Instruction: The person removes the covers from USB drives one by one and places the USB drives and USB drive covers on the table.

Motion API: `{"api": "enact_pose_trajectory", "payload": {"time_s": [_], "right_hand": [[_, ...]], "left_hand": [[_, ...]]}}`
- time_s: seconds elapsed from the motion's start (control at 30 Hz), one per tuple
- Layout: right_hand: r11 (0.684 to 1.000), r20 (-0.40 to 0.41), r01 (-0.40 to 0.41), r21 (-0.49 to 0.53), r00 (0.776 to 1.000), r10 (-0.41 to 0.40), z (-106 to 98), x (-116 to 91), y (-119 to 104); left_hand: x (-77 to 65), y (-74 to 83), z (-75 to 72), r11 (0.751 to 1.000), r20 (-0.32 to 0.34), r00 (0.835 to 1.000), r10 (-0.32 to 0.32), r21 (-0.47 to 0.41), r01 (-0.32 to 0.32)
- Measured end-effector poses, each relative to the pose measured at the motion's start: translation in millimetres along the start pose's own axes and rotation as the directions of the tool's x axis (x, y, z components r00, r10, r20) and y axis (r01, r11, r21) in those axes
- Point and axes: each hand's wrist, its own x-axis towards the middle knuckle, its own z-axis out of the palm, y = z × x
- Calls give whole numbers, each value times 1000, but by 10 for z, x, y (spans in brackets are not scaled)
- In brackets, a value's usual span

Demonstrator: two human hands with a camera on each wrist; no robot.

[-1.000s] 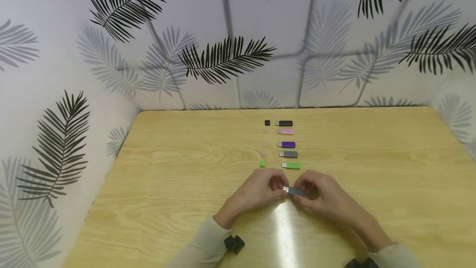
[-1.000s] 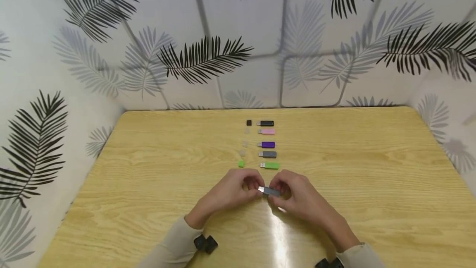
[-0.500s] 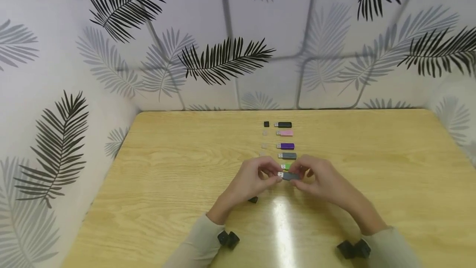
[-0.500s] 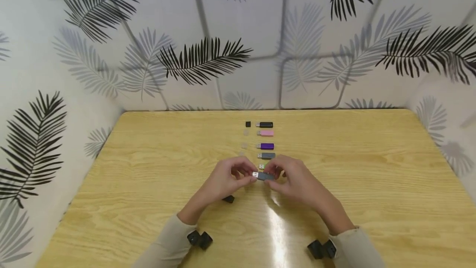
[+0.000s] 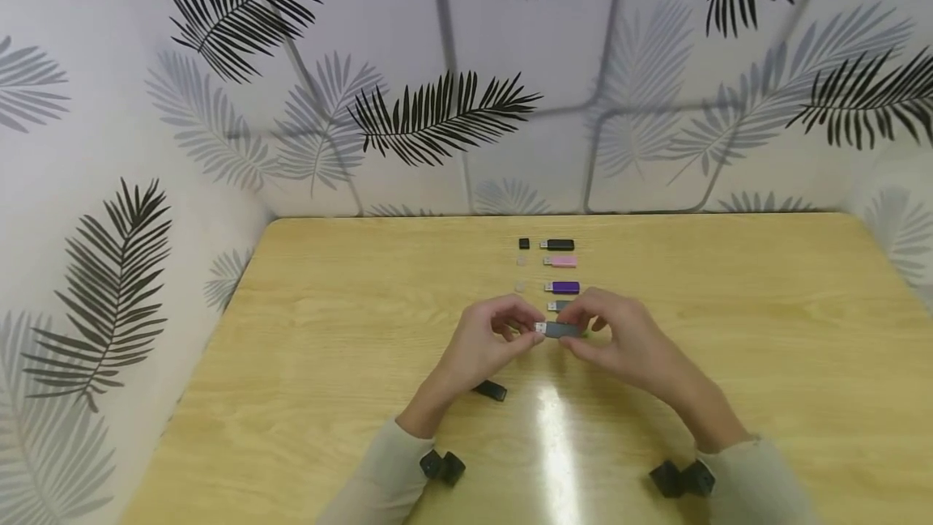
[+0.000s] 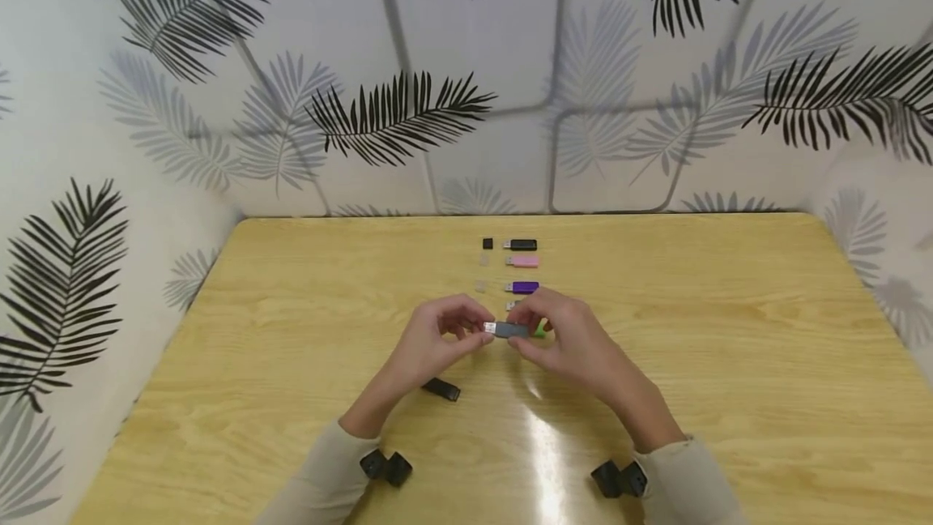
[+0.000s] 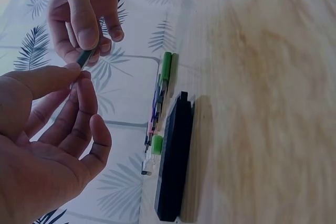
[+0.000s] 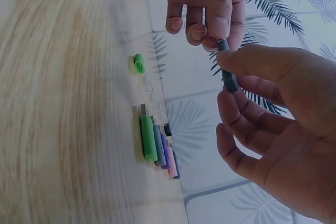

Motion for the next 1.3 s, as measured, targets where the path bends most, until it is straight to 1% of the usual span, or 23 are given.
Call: {"api": "enact_pose_trajectory", "payload": {"time_s": [0.1,0.2,0.3,0.37,0.5,0.57,0.67,0.8,1.0,1.3], "right_hand": [[999,-20,34,-6,999,-34,11,-17,13],[998,-21,59,-15,998,-59,-6,-23,22],[997,-18,69,-34,997,-69,-52,-37,31],[997,-28,63,-50,998,-65,-96,-53,41],[996,-59,35,-84,997,-40,-180,-96,66],[996,-58,26,-84,998,-31,-200,-106,74],[997,-44,15,-76,999,-18,-201,-103,86],[998,-28,-8,-68,1000,6,-181,-104,110],[996,-14,-49,-69,999,48,-163,-119,148],[995,-4,-69,-68,998,69,-126,-121,209]], "left_hand": [[-14,7,-5,1000,2,1000,-2,4,2],[-10,11,-14,1000,7,1000,7,4,-7],[-2,0,-41,1000,8,1000,13,-24,-13],[0,-11,-88,998,-8,1000,11,-54,-11],[2,-32,-212,997,-73,997,1,-79,-7],[5,-38,-257,998,-87,996,-3,-69,-3],[14,-46,-278,999,-75,997,-18,-51,14],[23,-62,-251,999,-66,997,-48,-6,48],[32,-82,-219,993,-80,992,-94,65,99],[32,-154,-211,988,-65,991,-119,93,125]]}}
